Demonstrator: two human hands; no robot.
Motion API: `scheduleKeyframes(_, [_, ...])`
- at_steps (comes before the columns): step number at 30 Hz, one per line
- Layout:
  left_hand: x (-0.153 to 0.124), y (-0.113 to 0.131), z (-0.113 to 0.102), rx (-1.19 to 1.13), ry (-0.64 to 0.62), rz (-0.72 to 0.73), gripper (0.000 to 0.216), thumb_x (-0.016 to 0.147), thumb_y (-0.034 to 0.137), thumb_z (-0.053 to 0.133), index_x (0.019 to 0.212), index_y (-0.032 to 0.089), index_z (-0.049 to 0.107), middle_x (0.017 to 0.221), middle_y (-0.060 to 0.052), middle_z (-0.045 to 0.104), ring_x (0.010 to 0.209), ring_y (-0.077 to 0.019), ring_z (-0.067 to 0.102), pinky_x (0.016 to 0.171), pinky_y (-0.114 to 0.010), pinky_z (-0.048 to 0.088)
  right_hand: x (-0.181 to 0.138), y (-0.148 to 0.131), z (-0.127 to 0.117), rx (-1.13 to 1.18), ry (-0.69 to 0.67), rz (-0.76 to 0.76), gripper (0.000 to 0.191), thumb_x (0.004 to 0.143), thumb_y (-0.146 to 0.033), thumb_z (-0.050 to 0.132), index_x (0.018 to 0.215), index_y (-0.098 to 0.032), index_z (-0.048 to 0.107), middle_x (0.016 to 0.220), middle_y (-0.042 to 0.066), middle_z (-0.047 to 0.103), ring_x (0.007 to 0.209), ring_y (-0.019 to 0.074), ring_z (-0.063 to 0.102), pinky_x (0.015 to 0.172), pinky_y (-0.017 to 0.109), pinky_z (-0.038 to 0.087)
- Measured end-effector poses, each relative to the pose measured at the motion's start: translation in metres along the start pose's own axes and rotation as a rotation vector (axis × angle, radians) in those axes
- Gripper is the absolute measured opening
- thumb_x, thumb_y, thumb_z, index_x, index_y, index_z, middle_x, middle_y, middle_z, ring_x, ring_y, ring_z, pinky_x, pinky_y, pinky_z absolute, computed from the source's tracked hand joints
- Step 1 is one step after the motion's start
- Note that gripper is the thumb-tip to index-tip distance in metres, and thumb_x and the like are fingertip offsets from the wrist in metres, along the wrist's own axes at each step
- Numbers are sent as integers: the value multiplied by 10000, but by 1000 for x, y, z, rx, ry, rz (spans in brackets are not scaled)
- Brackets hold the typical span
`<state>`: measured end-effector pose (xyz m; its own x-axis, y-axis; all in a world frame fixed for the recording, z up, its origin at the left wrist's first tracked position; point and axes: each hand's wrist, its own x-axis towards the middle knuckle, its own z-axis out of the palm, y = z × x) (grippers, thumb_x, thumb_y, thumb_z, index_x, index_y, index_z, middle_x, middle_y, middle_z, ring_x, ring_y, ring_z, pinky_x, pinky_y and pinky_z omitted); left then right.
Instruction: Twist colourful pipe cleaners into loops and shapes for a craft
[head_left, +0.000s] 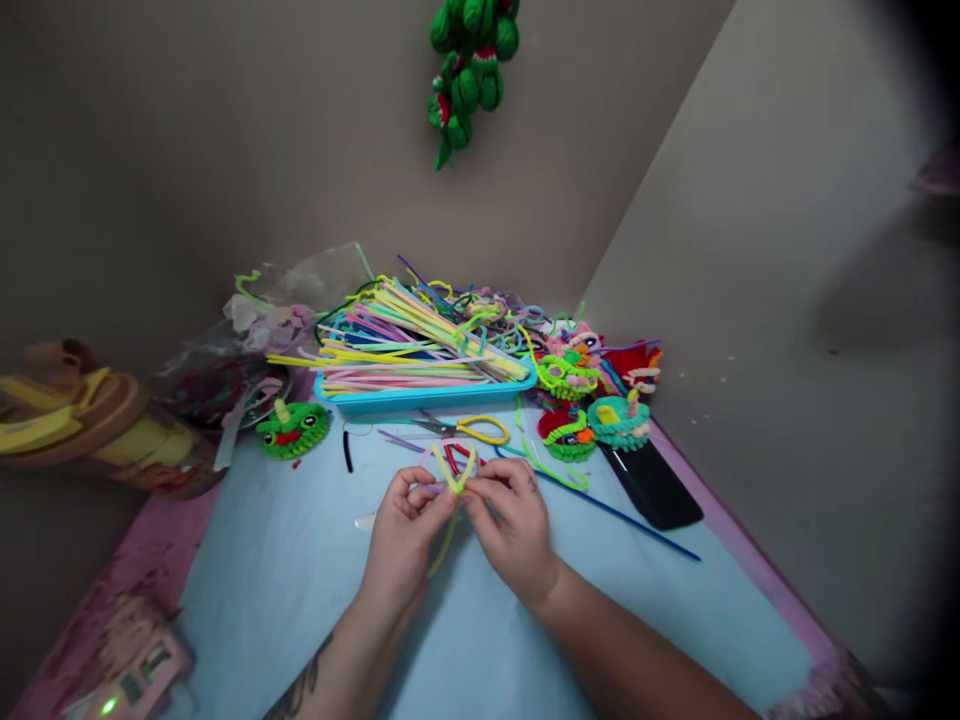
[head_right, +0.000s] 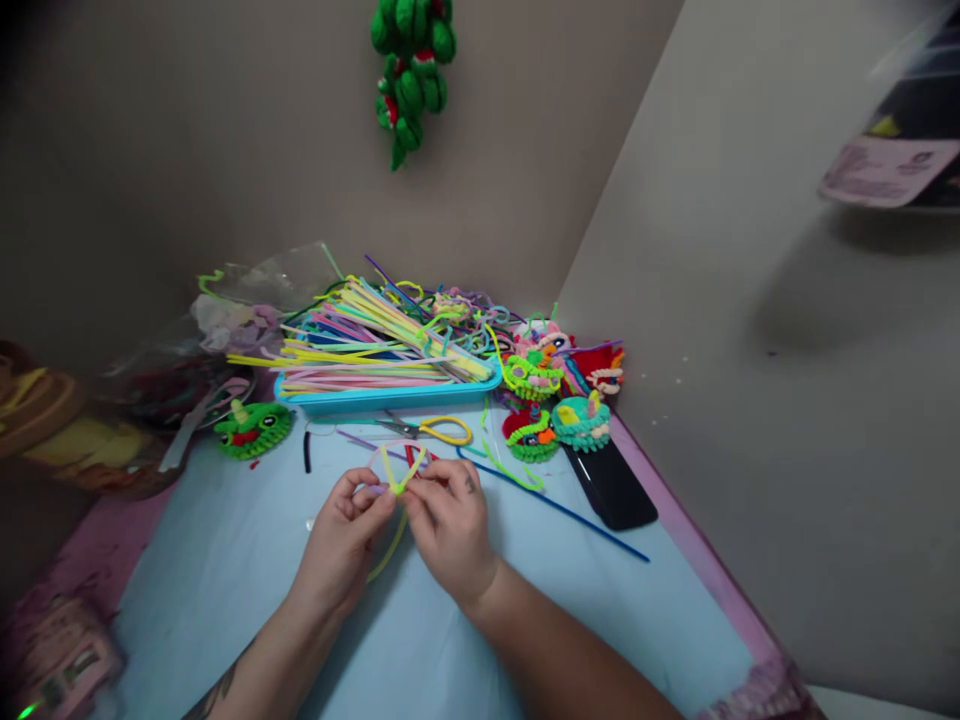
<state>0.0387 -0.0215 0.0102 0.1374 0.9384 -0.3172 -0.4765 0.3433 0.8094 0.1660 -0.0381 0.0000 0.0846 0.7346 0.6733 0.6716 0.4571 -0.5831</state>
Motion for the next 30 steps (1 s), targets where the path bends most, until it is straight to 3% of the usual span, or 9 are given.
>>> scheduleKeyframes(7, [5, -3, -4, 27, -19, 8, 386, 592, 194, 792, 831, 188, 489, 605, 47, 637, 557, -51, 543, 592, -147, 403, -2, 0, 0, 64, -128, 43, 148, 812, -141, 518, 854, -207, 645, 885, 59, 529, 850, 197, 518, 754, 373, 447])
scheduleKeyframes(12, [7, 5, -4, -7, 16, -39, 418, 612, 225, 783, 900, 202, 481, 536, 93, 543, 421, -18, 410, 427, -117, 286, -4, 2, -1, 83, -129, 66, 268, 818, -111, 497, 1034, -227, 604, 959, 72, 516, 913, 207, 515, 792, 383, 456])
scheduleKeyframes(15, [10, 8, -7, -76, 43, -73, 422, 631, 227, 771, 937, 199, 481, 498, 111, 455, 393, -12, 341, 391, -116, 246, -6, 3, -3, 79, -99, 47, 306, 820, -64, 457, 1034, -234, 594, 917, 65, 522, 884, 195, 528, 781, 365, 464])
scheduleKeyframes(17, [13, 9, -11, -133, 43, -107, 424, 635, 220, 766, 951, 194, 484, 504, 106, 442, 399, -16, 340, 388, -116, 256, -7, 1, -3, 84, -211, -25, 287, 822, -67, 455, 1008, -231, 598, 860, 53, 547, 822, 182, 541, 745, 334, 469])
scheduleKeyframes(22, [16, 8, -16, -187, 73, -176, 414, 638, 192, 757, 966, 189, 503, 511, 94, 429, 414, -27, 369, 382, -112, 281, -7, -8, 1, -45, -719, -120, 324, 840, -168, 479, 1157, -216, 527, 910, 68, 629, 811, 202, 578, 695, 308, 474])
scheduleKeyframes(26, [19, 8, -16, -230, 67, -193, 381, 633, 150, 751, 924, 179, 507, 523, 88, 425, 415, -26, 372, 374, -112, 295, -10, -11, 5, -102, -796, -23, 318, 845, -188, 489, 1164, -188, 491, 1012, 88, 630, 935, 215, 569, 785, 319, 467])
scheduleKeyframes(30, [21, 9, -17, -263, 72, -165, 366, 622, 107, 747, 893, 167, 507, 560, 84, 442, 416, -16, 374, 359, -108, 292, -11, -10, 6, -138, -820, -5, 278, 853, -199, 494, 1129, -218, 511, 996, 63, 631, 934, 213, 569, 788, 311, 462])
